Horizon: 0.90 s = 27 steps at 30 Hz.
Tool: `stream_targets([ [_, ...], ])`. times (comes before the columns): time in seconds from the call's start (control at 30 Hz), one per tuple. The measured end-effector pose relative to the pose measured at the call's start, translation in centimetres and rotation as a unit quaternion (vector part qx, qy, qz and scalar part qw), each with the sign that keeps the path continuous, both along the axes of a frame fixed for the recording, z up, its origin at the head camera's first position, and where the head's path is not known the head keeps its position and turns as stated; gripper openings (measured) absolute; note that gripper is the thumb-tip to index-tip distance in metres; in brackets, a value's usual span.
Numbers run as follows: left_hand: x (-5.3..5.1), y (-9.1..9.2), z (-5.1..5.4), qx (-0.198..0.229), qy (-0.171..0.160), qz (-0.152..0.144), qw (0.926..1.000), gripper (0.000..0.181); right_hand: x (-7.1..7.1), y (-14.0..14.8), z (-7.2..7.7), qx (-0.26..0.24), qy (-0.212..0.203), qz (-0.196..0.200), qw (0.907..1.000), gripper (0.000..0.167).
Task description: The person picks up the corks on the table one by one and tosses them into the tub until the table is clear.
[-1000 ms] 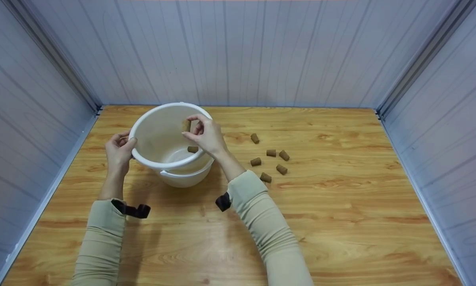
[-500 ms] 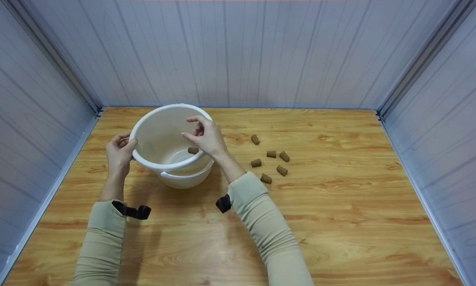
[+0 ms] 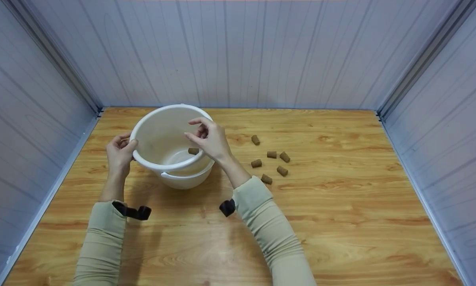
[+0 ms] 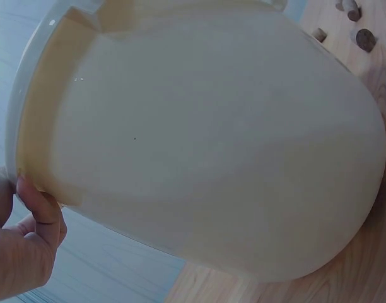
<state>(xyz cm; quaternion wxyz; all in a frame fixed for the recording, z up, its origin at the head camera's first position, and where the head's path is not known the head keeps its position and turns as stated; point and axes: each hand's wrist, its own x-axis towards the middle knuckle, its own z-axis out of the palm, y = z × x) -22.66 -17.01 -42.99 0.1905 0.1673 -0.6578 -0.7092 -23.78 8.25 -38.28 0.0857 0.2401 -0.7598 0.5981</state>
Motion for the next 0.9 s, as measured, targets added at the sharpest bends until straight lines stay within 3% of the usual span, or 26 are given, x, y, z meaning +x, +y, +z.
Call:
stream_targets([
  [0.9, 0.1, 0.1, 0.0, -0.012, 0.004, 0.002, 0.9999, 0.027, 2.8, 3.3, -2.4, -0.056, 0.02, -0.021, 0.998, 0.02],
])
